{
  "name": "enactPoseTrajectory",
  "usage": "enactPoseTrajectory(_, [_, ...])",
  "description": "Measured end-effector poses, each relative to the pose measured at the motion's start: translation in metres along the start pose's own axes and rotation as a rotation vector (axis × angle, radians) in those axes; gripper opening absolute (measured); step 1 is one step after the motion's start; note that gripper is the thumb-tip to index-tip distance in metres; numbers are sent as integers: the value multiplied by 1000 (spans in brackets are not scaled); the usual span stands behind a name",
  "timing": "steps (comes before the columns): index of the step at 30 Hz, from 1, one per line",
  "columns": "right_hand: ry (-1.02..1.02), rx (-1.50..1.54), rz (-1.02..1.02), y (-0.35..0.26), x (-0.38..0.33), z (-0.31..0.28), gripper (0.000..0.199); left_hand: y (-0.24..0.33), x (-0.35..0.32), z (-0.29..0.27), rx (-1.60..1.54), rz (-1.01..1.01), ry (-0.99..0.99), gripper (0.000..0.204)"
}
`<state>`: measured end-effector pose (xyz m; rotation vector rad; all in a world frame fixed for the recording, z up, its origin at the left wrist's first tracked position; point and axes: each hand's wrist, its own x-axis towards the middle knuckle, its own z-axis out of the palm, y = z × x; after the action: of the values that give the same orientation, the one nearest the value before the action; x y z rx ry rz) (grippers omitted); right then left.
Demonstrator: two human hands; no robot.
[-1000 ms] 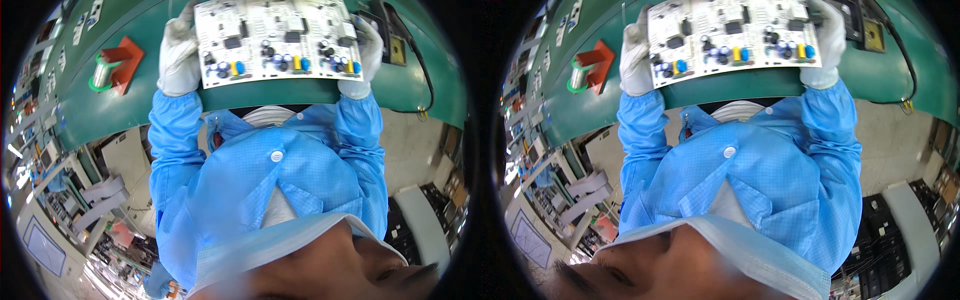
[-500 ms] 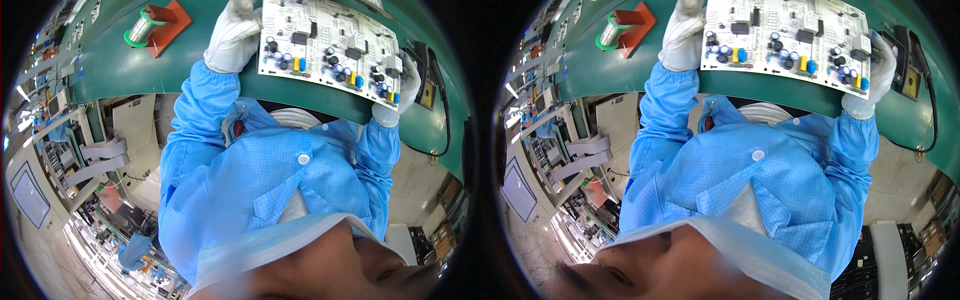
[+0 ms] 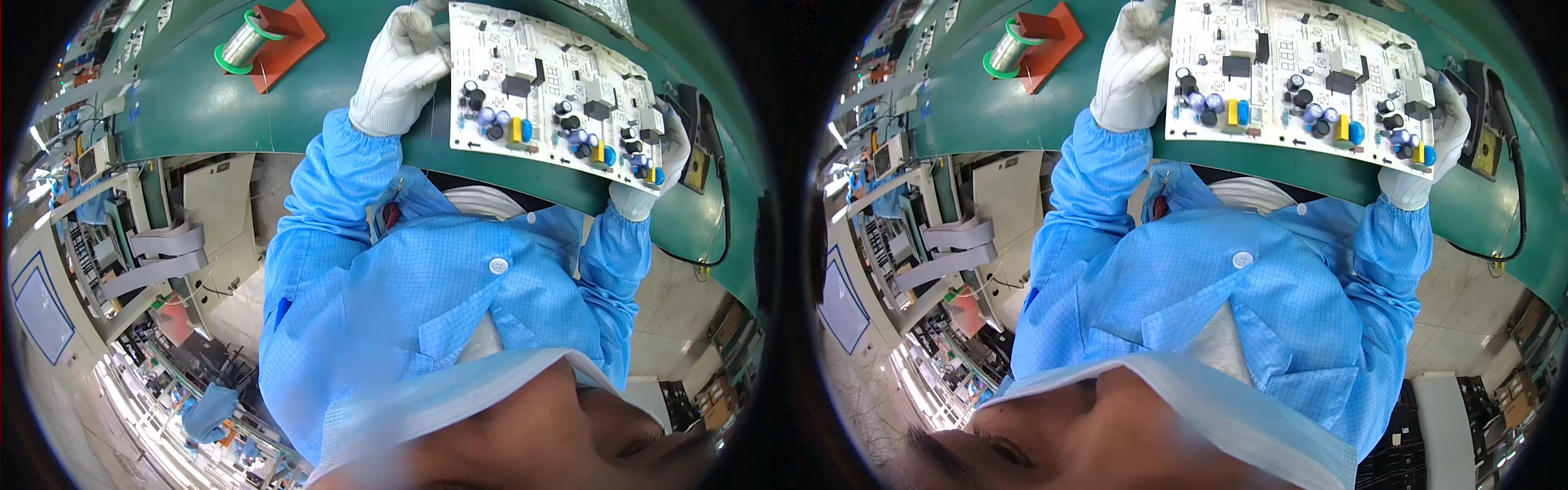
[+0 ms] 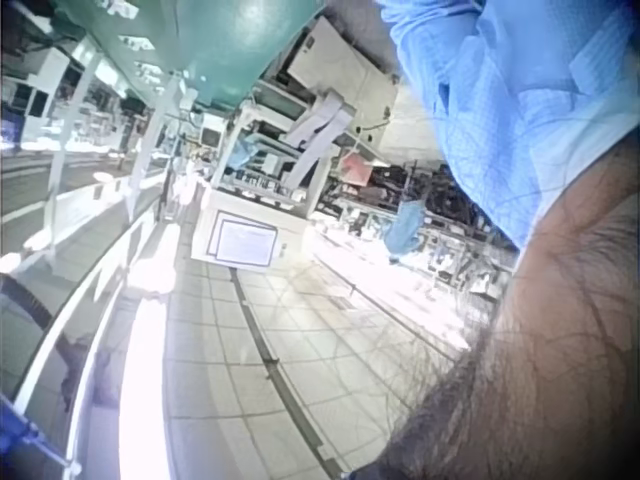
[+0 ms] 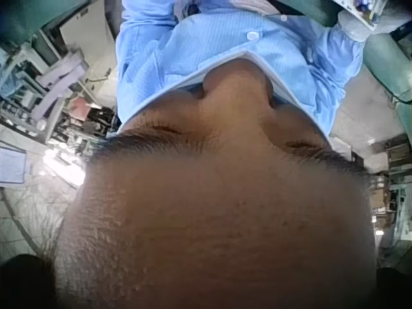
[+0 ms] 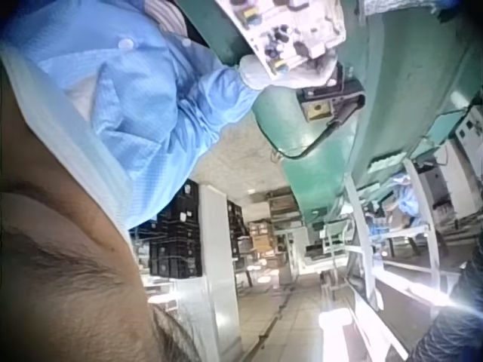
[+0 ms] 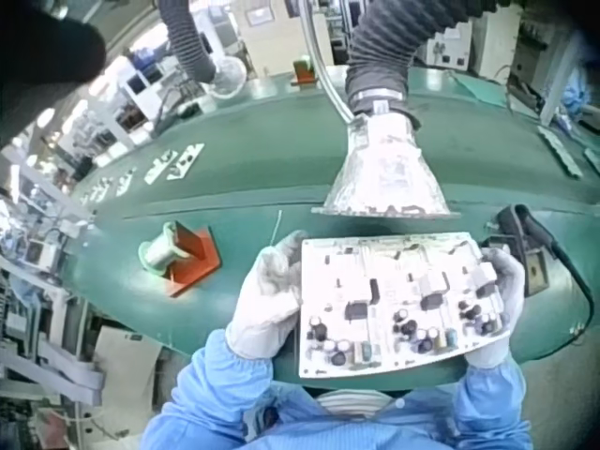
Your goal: Soldering electronic components onto a printed circuit board.
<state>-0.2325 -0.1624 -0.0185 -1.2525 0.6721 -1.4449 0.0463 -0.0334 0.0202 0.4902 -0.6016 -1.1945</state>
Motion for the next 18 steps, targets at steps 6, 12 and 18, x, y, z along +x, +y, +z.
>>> enactPoseTrajectory(6, [-123,-279,-64,-8,-2,0,42,-5,-20,11,453,18,107,59])
enactPoseTrajectory(12, [-167,-56,83,-9,-1,-3,50,-9,-33,25,570,272,102,58])
enactPoseTrajectory(18, [-257,-96,62,-10,-3,-3,53,3,-46,42,649,328,173,61])
